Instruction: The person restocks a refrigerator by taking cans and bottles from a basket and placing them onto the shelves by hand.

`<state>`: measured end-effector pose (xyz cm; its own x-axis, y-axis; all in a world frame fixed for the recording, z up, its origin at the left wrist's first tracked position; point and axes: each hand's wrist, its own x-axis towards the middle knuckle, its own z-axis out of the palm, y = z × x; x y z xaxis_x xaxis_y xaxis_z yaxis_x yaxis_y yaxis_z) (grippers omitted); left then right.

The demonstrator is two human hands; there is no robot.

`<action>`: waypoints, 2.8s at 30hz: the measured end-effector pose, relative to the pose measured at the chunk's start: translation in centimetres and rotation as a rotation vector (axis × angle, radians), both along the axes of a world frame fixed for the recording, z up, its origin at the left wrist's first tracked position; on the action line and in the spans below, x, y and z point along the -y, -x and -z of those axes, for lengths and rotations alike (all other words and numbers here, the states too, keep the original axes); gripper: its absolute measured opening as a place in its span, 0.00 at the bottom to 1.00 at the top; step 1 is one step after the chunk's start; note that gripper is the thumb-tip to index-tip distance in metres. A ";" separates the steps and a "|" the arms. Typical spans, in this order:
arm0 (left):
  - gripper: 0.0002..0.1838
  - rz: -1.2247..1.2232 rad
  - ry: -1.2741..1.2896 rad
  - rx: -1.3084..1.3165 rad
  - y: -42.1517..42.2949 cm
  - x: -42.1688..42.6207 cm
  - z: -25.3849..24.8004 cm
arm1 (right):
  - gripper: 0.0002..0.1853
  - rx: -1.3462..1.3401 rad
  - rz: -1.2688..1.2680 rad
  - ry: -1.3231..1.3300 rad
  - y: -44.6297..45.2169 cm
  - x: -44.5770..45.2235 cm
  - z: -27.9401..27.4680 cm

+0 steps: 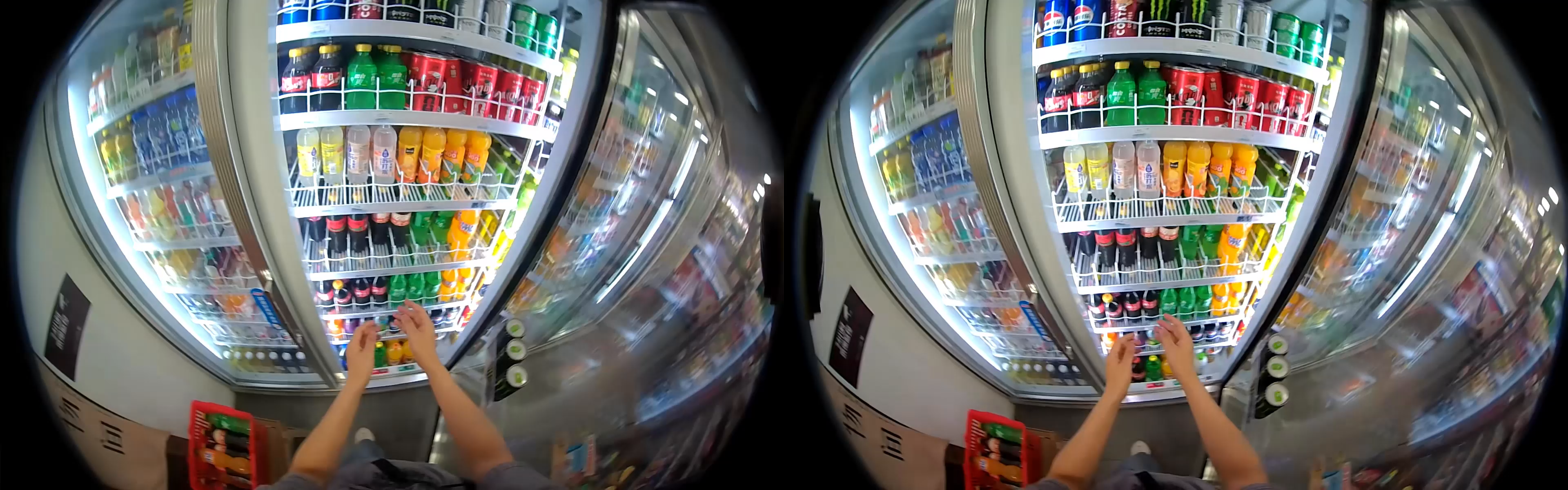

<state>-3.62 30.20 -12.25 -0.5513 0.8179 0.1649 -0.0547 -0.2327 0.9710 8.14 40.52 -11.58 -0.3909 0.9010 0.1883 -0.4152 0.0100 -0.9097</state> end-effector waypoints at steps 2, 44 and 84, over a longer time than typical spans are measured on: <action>0.17 -0.010 0.010 0.048 0.3 2.7 0.2 | 0.22 -0.004 -0.083 0.002 0.6 2.6 -0.6; 0.16 -1.032 0.171 0.469 22.3 49.1 12.8 | 0.21 0.396 -1.293 0.092 35.7 37.3 7.1; 0.23 -1.159 0.208 1.007 23.7 56.5 25.1 | 0.35 0.906 -1.424 -0.344 40.2 52.2 27.3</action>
<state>-27.35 -26.28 -37.32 -0.6867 -0.1603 -0.7090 -0.5744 -0.4781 0.6644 -32.03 -11.68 -38.84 -0.8659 -0.2531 -0.4315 0.3349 0.3474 -0.8759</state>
